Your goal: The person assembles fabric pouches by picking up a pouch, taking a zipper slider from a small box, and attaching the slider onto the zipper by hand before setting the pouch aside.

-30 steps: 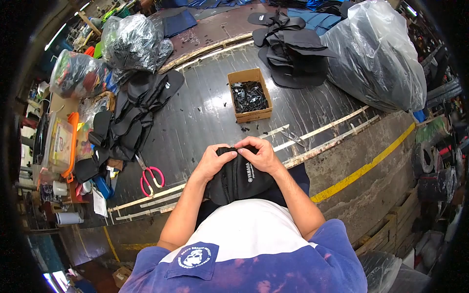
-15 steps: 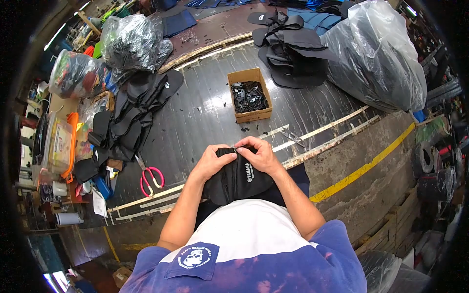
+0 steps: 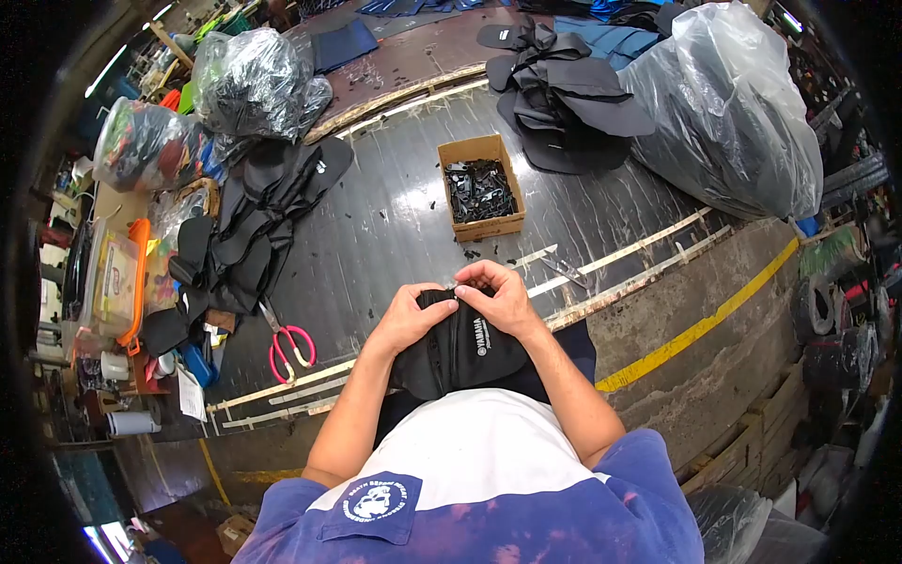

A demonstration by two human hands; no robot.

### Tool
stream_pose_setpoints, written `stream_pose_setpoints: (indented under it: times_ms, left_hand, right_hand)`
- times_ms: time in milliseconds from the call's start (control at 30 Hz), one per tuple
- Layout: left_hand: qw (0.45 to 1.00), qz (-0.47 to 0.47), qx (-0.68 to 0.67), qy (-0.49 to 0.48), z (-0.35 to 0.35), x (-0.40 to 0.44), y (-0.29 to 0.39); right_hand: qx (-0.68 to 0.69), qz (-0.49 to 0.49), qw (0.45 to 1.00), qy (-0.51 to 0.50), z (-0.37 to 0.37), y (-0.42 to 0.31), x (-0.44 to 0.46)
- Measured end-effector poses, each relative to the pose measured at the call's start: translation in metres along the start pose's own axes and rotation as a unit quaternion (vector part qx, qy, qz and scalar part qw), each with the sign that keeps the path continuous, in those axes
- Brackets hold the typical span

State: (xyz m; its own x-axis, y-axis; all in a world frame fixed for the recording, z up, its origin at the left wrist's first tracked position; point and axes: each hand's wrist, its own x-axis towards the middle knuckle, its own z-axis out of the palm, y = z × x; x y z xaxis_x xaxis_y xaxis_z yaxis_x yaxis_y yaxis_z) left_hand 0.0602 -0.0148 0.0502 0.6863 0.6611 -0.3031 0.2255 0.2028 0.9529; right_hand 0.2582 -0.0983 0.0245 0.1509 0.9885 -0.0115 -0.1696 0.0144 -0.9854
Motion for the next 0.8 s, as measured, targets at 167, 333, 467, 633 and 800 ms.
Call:
stream_pose_setpoints:
  times_ms: [167,333,467,633,800]
  left_hand:
    - [1.0,0.016,0.017,0.0,-0.002,0.001,-0.001]
    - [0.999,-0.003,-0.033,0.01,-0.006,0.001,0.004]
    - [0.998,0.001,-0.064,-0.004,-0.006,0.002,-0.004]
    - [0.998,0.008,-0.055,-0.001,-0.006,0.004,-0.006]
    - [0.994,-0.009,-0.108,-0.017,-0.007,0.002,-0.003]
  right_hand:
    - [-0.005,-0.009,1.0,-0.028,-0.005,-0.001,0.004]
    - [-0.037,-0.033,0.998,-0.042,-0.012,-0.001,0.003]
    - [-0.128,-0.119,0.984,-0.025,-0.01,-0.006,0.002]
    - [-0.192,-0.16,0.968,-0.02,-0.007,-0.024,-0.003]
    - [-0.202,-0.165,0.965,-0.035,-0.008,-0.026,0.0]
